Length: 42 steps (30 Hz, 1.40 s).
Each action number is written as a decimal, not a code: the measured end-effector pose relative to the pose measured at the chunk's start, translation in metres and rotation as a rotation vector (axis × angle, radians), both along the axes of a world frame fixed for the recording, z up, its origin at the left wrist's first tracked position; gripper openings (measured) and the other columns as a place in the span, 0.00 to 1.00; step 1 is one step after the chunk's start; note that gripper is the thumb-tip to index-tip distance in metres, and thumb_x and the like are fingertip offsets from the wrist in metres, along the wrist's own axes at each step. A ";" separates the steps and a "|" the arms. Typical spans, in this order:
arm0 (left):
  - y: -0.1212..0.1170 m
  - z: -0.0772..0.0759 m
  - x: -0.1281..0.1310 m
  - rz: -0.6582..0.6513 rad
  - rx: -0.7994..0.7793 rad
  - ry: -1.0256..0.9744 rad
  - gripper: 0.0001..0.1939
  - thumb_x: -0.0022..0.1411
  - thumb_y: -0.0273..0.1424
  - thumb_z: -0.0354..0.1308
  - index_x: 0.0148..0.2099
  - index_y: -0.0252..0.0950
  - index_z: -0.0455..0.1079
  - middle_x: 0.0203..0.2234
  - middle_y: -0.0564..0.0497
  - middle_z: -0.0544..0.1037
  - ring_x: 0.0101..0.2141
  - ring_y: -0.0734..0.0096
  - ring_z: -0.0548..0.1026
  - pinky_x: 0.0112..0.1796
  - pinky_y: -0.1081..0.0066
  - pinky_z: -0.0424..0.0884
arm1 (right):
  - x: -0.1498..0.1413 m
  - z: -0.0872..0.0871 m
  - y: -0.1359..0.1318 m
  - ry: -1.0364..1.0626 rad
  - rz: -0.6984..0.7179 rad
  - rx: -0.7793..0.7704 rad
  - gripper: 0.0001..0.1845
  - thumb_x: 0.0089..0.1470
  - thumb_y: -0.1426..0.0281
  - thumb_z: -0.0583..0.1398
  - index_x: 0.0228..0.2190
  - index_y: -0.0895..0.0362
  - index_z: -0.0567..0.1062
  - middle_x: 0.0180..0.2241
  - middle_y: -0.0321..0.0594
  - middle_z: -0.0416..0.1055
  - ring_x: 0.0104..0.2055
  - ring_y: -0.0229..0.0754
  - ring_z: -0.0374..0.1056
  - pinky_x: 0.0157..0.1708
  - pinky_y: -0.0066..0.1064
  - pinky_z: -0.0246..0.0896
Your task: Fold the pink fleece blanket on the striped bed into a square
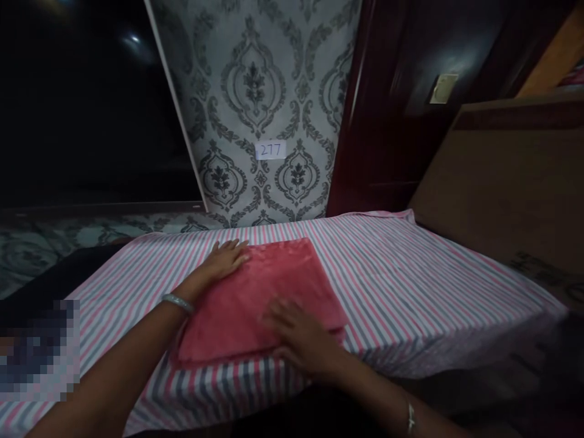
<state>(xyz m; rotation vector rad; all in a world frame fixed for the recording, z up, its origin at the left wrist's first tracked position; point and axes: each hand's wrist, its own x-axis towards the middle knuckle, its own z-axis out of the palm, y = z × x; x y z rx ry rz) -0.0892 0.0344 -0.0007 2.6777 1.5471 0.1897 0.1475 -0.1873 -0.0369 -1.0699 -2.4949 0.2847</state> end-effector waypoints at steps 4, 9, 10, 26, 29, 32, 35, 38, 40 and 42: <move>-0.011 0.018 0.071 -0.185 -0.004 -0.028 0.35 0.70 0.53 0.37 0.73 0.46 0.48 0.73 0.45 0.49 0.71 0.50 0.47 0.67 0.43 0.41 | 0.028 0.000 0.011 -0.058 -0.313 0.029 0.32 0.67 0.62 0.61 0.67 0.51 0.60 0.71 0.48 0.44 0.72 0.58 0.31 0.68 0.61 0.34; -0.011 0.000 0.140 -0.270 -0.071 0.016 0.35 0.70 0.51 0.41 0.74 0.48 0.46 0.73 0.47 0.46 0.71 0.43 0.45 0.67 0.41 0.41 | 0.022 -0.031 0.006 -0.101 -0.329 -0.106 0.40 0.63 0.54 0.64 0.69 0.41 0.54 0.72 0.41 0.37 0.72 0.61 0.30 0.67 0.64 0.29; -0.009 -0.008 0.146 -0.269 -0.084 0.026 0.35 0.70 0.52 0.42 0.74 0.48 0.46 0.73 0.47 0.47 0.71 0.42 0.45 0.66 0.40 0.42 | 0.020 -0.038 0.005 -0.070 -0.327 -0.100 0.40 0.64 0.53 0.63 0.69 0.40 0.52 0.72 0.40 0.35 0.72 0.60 0.29 0.68 0.64 0.28; -0.007 -0.027 0.150 -0.266 -0.091 0.021 0.35 0.71 0.51 0.40 0.74 0.45 0.45 0.73 0.45 0.46 0.70 0.45 0.47 0.67 0.45 0.45 | 0.034 -0.068 -0.045 0.077 -0.235 -0.018 0.34 0.66 0.63 0.58 0.69 0.47 0.56 0.70 0.38 0.46 0.72 0.51 0.37 0.70 0.53 0.37; -0.012 -0.015 0.135 -0.240 -0.110 0.017 0.37 0.70 0.51 0.42 0.75 0.42 0.42 0.73 0.42 0.42 0.71 0.47 0.45 0.67 0.46 0.43 | 0.060 -0.059 -0.051 0.281 -0.261 0.073 0.26 0.68 0.65 0.53 0.65 0.52 0.65 0.65 0.45 0.60 0.68 0.50 0.52 0.67 0.49 0.50; -0.029 -0.006 0.093 -0.208 -0.080 0.013 0.38 0.68 0.50 0.46 0.74 0.43 0.44 0.73 0.43 0.45 0.71 0.48 0.44 0.67 0.44 0.42 | 0.089 -0.050 -0.045 0.600 -0.490 0.163 0.24 0.70 0.60 0.49 0.60 0.54 0.70 0.59 0.49 0.68 0.62 0.52 0.61 0.62 0.49 0.59; -0.060 -0.006 0.030 -0.078 -0.002 -0.001 0.37 0.66 0.48 0.50 0.73 0.43 0.50 0.72 0.43 0.50 0.71 0.47 0.44 0.67 0.42 0.41 | 0.108 -0.050 -0.027 0.784 -0.647 0.044 0.30 0.67 0.51 0.51 0.59 0.55 0.70 0.58 0.51 0.68 0.57 0.54 0.66 0.56 0.47 0.65; -0.098 -0.019 -0.030 0.144 0.033 -0.124 0.39 0.64 0.48 0.52 0.72 0.39 0.53 0.72 0.40 0.49 0.71 0.45 0.45 0.67 0.42 0.44 | 0.114 -0.058 -0.005 0.870 -0.696 -0.166 0.38 0.61 0.44 0.53 0.61 0.57 0.67 0.56 0.52 0.69 0.54 0.55 0.69 0.54 0.48 0.66; -0.123 -0.032 -0.056 0.273 0.002 -0.309 0.43 0.62 0.49 0.53 0.73 0.35 0.51 0.72 0.38 0.48 0.70 0.46 0.48 0.67 0.46 0.49 | 0.114 -0.064 0.008 0.855 -0.717 -0.280 0.40 0.58 0.43 0.54 0.62 0.57 0.67 0.53 0.51 0.72 0.53 0.55 0.70 0.56 0.48 0.64; -0.144 -0.044 -0.070 0.406 -0.074 -0.538 0.46 0.60 0.51 0.55 0.73 0.33 0.49 0.71 0.36 0.53 0.69 0.47 0.54 0.65 0.49 0.56 | 0.112 -0.066 0.017 0.802 -0.738 -0.342 0.39 0.57 0.46 0.55 0.60 0.58 0.69 0.51 0.51 0.73 0.55 0.57 0.69 0.58 0.48 0.62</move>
